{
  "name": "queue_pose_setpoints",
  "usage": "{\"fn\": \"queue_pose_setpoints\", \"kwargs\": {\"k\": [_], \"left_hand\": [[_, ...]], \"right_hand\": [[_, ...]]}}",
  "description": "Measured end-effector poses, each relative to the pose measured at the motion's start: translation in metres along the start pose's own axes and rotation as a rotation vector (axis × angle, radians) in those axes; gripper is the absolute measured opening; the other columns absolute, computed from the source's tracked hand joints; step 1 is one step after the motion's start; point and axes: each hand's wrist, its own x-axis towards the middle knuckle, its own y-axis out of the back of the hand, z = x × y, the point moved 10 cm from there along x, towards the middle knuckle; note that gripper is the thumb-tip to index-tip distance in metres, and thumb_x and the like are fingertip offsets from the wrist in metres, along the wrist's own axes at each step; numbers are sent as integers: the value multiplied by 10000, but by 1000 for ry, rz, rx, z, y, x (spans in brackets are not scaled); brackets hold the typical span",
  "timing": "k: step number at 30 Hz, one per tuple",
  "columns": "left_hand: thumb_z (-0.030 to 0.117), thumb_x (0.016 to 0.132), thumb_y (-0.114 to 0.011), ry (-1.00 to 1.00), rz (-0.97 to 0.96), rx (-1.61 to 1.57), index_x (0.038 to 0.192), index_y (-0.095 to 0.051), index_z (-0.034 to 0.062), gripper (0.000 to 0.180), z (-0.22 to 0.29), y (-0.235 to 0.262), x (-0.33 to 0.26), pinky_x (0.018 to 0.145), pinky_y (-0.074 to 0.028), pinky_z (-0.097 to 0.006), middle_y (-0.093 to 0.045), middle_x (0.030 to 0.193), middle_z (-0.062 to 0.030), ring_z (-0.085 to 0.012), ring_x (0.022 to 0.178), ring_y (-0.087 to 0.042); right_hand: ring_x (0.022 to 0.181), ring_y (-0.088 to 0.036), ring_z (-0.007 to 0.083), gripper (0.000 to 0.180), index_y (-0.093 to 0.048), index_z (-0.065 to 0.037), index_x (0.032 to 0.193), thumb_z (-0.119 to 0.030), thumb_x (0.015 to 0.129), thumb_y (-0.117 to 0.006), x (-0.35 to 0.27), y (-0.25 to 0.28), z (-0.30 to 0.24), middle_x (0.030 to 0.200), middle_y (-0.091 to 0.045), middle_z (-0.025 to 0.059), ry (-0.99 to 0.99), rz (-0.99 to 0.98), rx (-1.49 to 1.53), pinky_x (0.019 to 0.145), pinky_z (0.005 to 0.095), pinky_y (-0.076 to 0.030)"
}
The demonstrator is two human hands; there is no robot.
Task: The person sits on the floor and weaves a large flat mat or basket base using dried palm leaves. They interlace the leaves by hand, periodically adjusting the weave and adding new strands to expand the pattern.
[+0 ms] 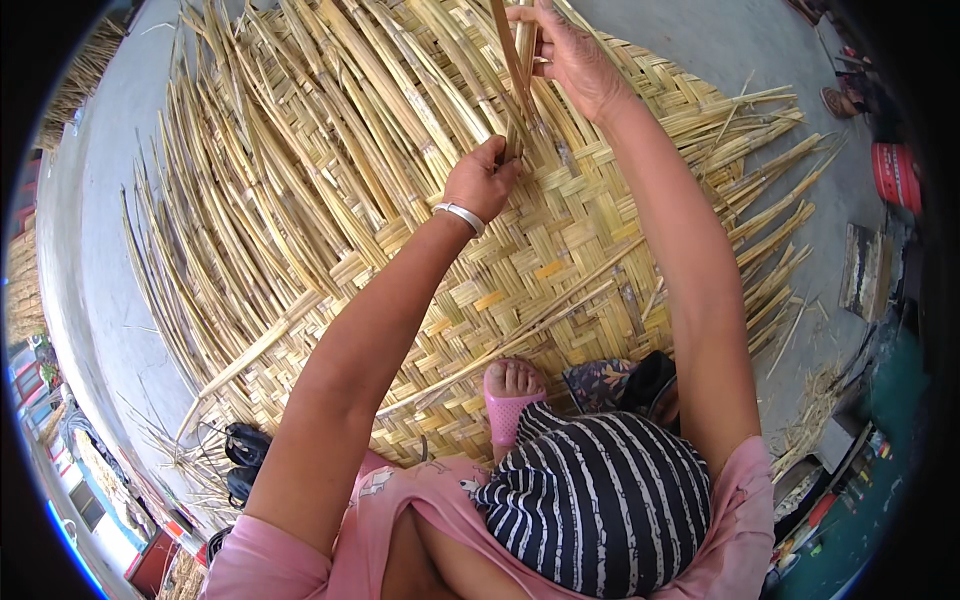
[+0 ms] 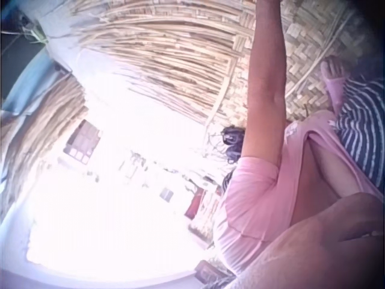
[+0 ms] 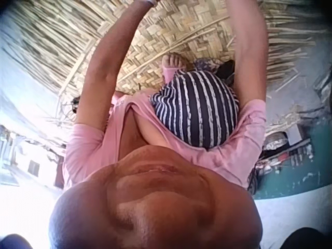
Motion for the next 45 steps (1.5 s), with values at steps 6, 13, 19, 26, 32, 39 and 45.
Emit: {"fn": "queue_pose_setpoints", "kwargs": {"k": [6,13,19,26,32,39,45], "left_hand": [[143,881,-581,38,-54,111,1033,-611,23,196,-1,-1,10,619,-472,-265,-627,798,-36,-100,651,-555],[62,856,-610,182,45,-201,1163,-531,-20,326,-6,6,6,570,-511,-230,-617,886,-61,-106,623,-599],[34,883,-558,144,147,-462,1271,-442,5,406,-12,6,-4,583,-528,-240,-597,1060,-102,-117,652,-612],[49,849,-602,-136,334,79,1218,-506,3,385,21,10,-32,689,-511,-255,-600,1104,-99,-129,751,-583],[99,796,-630,-379,361,617,1228,-511,62,449,56,-5,-48,818,-476,-363,-545,1207,-126,-294,908,-567],[222,822,-605,-360,291,972,1258,-507,140,454,42,-15,-47,855,-392,-384,-478,1317,-4,-240,1070,-495],[293,819,-614,-381,251,946,1292,-475,137,517,31,-20,-52,973,-308,-440,-425,1370,-23,-256,1217,-396]], "right_hand": [[899,-558,101,254,-611,-94,1121,-207,895,-591,-7,51,15,981,-579,-1,108,23,-115,787,276,-458],[833,-576,130,224,-605,-55,1081,-52,857,-606,-39,112,41,924,-555,39,11,211,-148,731,270,-519],[643,-585,114,169,-630,-26,991,-3,824,-627,-66,146,52,868,-591,61,47,464,-156,574,209,-541],[607,-543,76,227,-625,-63,1061,-85,836,-653,-66,106,24,779,-554,16,45,335,-391,565,202,-489],[585,-521,68,162,-650,-94,998,-146,845,-659,-62,97,53,707,-567,-15,-89,251,-411,534,205,-460],[560,-608,103,133,-679,-166,944,-165,815,-649,-87,85,24,684,-638,17,160,408,-855,528,243,-484],[603,-630,105,207,-657,-120,1023,-128,817,-648,-84,122,69,765,-653,47,-63,434,-489,518,229,-503]]}}
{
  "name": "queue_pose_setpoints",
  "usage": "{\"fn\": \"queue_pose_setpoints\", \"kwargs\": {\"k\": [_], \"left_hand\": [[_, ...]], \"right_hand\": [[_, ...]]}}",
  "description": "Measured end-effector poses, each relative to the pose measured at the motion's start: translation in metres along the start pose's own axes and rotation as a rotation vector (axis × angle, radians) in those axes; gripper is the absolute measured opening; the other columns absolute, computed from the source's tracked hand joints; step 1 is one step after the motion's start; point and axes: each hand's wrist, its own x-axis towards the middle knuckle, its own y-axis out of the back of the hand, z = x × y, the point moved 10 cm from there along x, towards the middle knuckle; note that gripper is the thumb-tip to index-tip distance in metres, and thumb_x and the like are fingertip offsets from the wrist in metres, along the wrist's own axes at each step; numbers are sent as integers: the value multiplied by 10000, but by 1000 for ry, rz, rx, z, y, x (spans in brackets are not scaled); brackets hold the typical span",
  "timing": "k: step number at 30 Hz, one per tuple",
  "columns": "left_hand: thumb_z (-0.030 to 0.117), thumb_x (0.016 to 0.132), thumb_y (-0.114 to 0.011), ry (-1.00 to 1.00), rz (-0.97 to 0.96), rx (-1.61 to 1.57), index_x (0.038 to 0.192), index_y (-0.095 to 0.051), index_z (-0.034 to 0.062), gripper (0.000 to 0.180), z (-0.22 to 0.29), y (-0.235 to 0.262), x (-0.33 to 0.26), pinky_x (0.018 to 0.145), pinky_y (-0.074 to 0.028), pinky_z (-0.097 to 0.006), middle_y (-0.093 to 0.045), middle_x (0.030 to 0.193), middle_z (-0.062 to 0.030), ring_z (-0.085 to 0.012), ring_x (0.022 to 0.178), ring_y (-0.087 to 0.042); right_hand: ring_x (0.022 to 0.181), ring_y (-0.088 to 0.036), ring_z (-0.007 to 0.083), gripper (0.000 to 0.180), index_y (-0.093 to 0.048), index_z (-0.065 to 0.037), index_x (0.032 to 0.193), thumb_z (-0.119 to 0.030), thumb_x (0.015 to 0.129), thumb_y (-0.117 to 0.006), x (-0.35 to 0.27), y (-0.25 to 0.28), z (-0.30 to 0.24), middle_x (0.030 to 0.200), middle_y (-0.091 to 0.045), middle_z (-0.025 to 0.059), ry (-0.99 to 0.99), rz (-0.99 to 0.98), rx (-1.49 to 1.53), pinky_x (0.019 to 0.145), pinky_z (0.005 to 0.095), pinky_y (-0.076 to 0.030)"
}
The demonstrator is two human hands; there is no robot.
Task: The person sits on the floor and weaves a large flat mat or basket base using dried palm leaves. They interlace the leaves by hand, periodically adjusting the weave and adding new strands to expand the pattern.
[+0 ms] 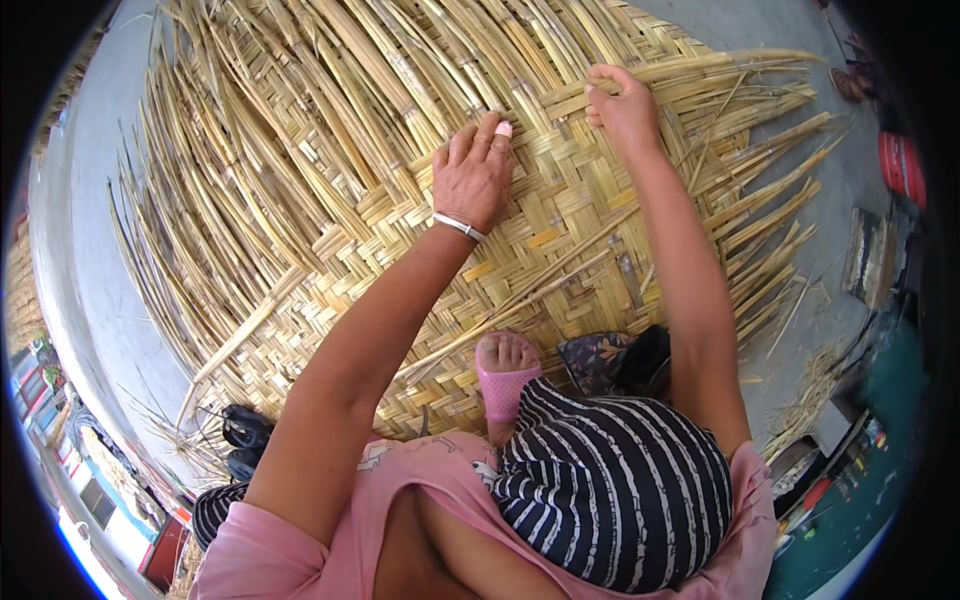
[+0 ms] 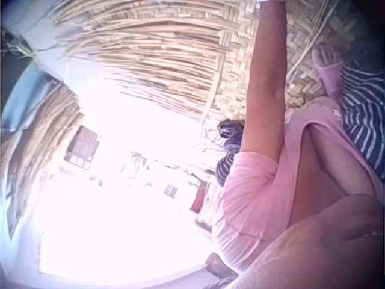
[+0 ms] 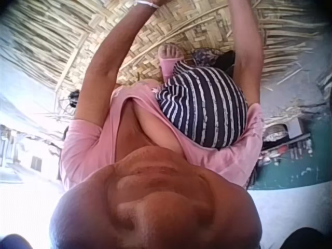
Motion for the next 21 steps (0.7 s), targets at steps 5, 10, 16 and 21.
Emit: {"fn": "queue_pose_setpoints", "kwargs": {"k": [5,10,16,21], "left_hand": [[382,807,-635,154,40,-13,1321,-440,132,603,-19,8,-13,1041,-224,-498,-333,1407,-86,-278,1283,-315],[443,795,-638,228,-48,20,1290,-479,180,582,-22,4,-6,997,-241,-542,-351,1337,-52,-270,1280,-292],[441,811,-621,136,-62,58,1267,-496,201,530,-24,4,-4,933,-293,-513,-387,1277,-37,-258,1217,-343],[428,817,-615,72,-70,111,1247,-508,202,498,-19,6,-2,921,-309,-502,-408,1249,-35,-251,1199,-362]], "right_hand": [[608,-629,103,256,-638,-112,1060,-161,811,-673,-6,2,-13,762,-650,47,16,-30,-47,511,229,-505],[653,-640,195,286,-640,-140,1028,-309,801,-682,-2,1,-18,777,-665,91,90,34,-374,558,328,-500],[751,-631,335,277,-638,-201,1008,-392,807,-644,-16,-2,-45,820,-668,140,336,187,-682,630,423,-486],[736,-631,333,257,-639,-214,997,-400,820,-629,-16,-3,-38,834,-669,138,344,214,-741,623,414,-484]]}}
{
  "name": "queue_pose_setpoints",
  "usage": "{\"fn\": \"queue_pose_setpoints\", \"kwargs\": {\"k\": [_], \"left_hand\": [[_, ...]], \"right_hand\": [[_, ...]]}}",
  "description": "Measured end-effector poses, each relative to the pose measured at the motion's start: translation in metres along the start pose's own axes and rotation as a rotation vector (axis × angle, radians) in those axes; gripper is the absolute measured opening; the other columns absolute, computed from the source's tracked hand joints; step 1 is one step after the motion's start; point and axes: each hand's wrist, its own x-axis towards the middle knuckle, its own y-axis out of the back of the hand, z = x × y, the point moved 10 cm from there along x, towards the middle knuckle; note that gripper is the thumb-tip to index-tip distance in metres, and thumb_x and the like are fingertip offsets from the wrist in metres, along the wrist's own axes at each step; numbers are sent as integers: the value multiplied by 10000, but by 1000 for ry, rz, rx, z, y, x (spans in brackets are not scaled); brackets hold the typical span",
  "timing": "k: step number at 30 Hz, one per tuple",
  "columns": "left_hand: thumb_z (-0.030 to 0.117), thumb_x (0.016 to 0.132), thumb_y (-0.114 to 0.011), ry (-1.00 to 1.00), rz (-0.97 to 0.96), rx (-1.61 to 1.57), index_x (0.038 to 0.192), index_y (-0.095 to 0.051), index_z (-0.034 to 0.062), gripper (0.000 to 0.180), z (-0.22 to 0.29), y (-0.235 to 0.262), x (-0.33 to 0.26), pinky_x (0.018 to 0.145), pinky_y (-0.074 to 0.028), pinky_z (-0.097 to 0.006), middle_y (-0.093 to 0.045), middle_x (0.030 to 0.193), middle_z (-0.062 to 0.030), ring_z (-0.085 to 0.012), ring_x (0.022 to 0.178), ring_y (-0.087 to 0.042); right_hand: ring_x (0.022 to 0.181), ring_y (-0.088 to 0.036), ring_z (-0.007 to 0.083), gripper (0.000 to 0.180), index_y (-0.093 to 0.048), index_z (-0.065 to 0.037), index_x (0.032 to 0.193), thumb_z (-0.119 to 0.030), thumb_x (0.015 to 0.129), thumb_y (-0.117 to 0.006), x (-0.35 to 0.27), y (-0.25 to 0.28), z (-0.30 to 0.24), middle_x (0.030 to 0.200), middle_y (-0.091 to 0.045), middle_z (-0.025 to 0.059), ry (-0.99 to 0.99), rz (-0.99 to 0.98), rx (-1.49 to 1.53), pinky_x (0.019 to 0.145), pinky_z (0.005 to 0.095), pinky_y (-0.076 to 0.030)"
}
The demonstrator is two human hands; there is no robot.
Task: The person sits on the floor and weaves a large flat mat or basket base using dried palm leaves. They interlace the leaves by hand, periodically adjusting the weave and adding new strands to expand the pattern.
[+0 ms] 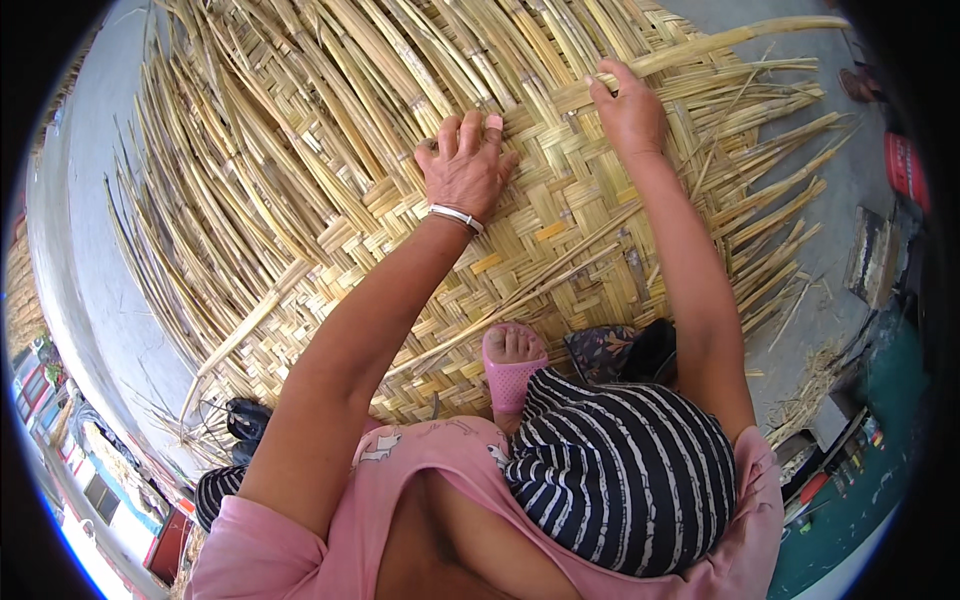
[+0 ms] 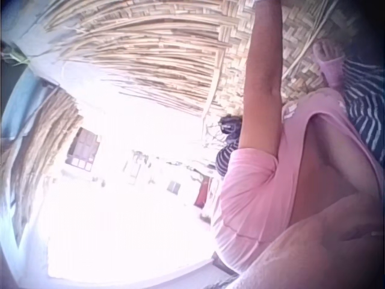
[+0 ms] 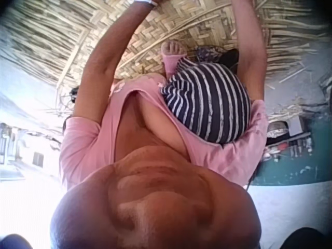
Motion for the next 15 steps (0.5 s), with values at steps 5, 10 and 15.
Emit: {"fn": "queue_pose_setpoints", "kwargs": {"k": [5,10,15], "left_hand": [[408,818,-616,-87,-21,12,1145,-587,184,397,5,8,12,912,-323,-483,-442,1242,-34,-249,1199,-368],[287,847,-597,-204,61,-220,1111,-607,124,311,25,35,43,851,-440,-406,-510,1218,-63,-287,1066,-518],[232,848,-599,-76,-106,-442,1220,-525,50,420,67,9,81,803,-506,-387,-515,1223,-158,-297,960,-606]], "right_hand": [[700,-621,195,282,-633,-157,1050,-309,816,-673,3,-4,19,775,-650,64,-124,-141,359,605,335,-488],[1090,-525,205,328,-593,-62,1090,-263,839,-657,-6,-4,38,1218,-540,103,-405,-142,1252,855,349,-469],[1223,-375,342,563,-451,-30,1168,-442,819,-610,1,7,63,1289,-395,219,-622,68,1716,1058,459,-264]]}}
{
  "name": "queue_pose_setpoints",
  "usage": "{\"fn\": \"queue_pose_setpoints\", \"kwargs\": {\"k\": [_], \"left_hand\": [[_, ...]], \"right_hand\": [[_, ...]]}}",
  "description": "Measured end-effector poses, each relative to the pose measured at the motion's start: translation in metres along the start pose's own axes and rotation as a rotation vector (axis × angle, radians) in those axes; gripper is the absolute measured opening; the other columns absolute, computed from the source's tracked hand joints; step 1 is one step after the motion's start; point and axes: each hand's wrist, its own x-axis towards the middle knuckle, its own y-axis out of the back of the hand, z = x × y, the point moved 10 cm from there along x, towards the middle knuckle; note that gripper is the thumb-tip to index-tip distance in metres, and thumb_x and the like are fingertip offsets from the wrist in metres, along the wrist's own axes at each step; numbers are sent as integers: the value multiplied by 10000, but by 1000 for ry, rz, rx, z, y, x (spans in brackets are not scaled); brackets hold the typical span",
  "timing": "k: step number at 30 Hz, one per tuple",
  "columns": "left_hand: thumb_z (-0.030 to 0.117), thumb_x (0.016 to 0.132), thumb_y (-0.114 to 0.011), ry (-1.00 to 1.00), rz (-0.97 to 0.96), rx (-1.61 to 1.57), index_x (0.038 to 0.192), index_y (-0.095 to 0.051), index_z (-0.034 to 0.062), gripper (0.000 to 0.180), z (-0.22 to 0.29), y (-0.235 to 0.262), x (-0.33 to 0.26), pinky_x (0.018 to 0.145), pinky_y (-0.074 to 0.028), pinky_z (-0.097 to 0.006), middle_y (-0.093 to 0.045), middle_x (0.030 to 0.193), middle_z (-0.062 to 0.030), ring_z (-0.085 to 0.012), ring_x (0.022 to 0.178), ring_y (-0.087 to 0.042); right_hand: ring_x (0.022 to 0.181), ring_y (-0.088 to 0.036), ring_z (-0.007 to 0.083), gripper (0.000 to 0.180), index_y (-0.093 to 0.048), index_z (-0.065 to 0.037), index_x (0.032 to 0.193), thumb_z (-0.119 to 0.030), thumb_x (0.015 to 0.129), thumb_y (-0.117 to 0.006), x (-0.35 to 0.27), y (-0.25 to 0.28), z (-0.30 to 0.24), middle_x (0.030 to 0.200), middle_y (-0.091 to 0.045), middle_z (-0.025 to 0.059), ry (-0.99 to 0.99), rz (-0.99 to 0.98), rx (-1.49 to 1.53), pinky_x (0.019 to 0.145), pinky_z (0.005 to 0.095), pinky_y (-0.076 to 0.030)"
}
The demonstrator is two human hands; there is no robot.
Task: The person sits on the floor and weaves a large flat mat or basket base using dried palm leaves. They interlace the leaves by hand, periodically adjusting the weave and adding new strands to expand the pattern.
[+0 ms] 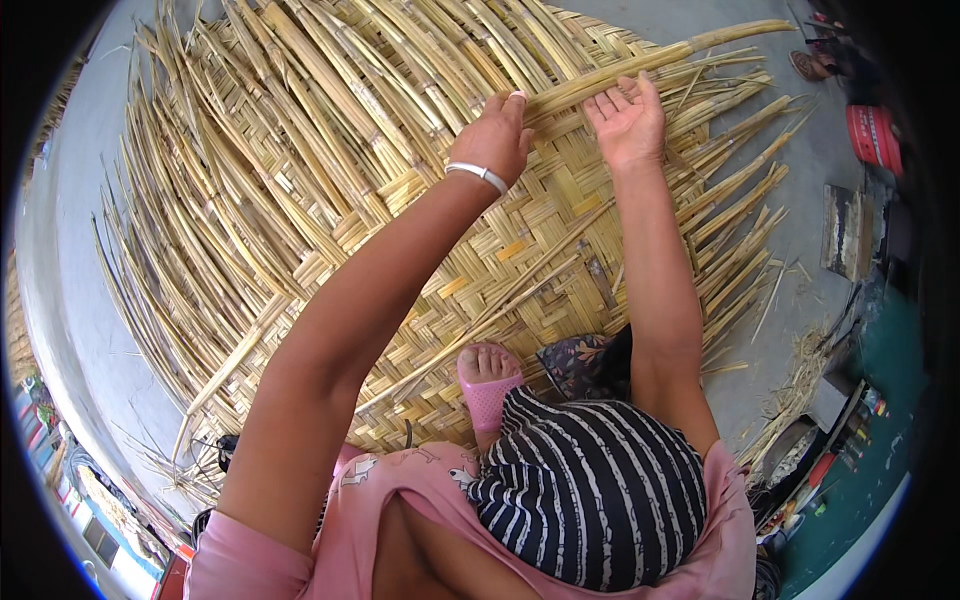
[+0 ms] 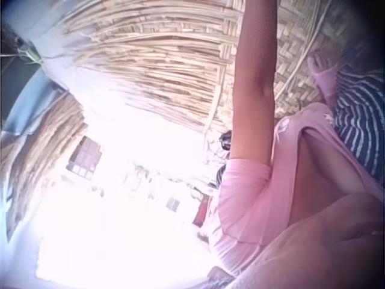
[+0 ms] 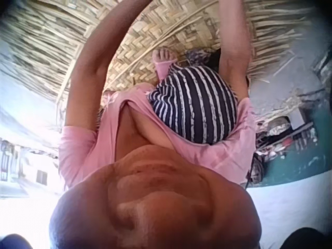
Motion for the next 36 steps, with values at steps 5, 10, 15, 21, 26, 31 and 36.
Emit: {"fn": "queue_pose_setpoints", "kwargs": {"k": [5,10,15,21,26,31,36], "left_hand": [[398,738,-719,341,-193,-202,1063,-637,34,495,-23,-24,30,761,-503,-354,-644,981,-145,-272,836,-645],[476,712,-717,528,-261,-161,900,-695,73,445,-25,-18,33,734,-507,-360,-685,849,-124,-268,810,-656],[505,751,-627,562,-177,-139,871,-696,85,443,-26,-7,27,722,-505,-383,-677,810,-128,-288,801,-651],[357,776,-595,573,36,-214,916,-646,60,333,-41,2,26,751,-499,-409,-667,856,-170,-338,840,-634],[277,792,-600,566,66,-389,874,-606,-5,294,-56,-3,27,741,-493,-418,-650,831,-216,-355,805,-633],[269,777,-614,658,60,-660,807,-588,-27,298,-58,-7,18,650,-501,-389,-636,706,-196,-314,664,-634],[257,761,-610,582,164,-693,752,-572,-33,292,-61,-3,16,615,-493,-380,-622,664,-194,-299,604,-619]], "right_hand": [[1115,-467,295,457,-439,-42,1133,-430,905,-516,13,5,-8,1201,-475,178,-6,60,23,979,445,-355],[844,-574,227,350,-460,-41,1067,-371,991,-368,39,-9,-16,950,-562,114,7,11,-232,747,387,-491],[985,-576,233,354,-502,-38,1039,-362,989,-368,48,-61,4,1026,-598,135,-128,-175,-445,793,378,-485],[1073,-569,281,462,-549,2,1077,-409,975,-363,42,-120,31,1091,-619,148,145,-503,-1243,853,413,-459],[1026,-591,287,489,-554,3,1136,-422,945,-405,40,-146,43,1103,-633,147,389,-639,-1931,886,406,-437],[891,-645,318,253,-676,-15,912,-214,787,-584,50,-157,40,954,-671,174,400,-477,-1987,756,428,-501],[906,-630,383,309,-666,-2,1001,-146,743,-577,66,-175,48,998,-640,224,311,-535,-2060,768,452,-501]]}}
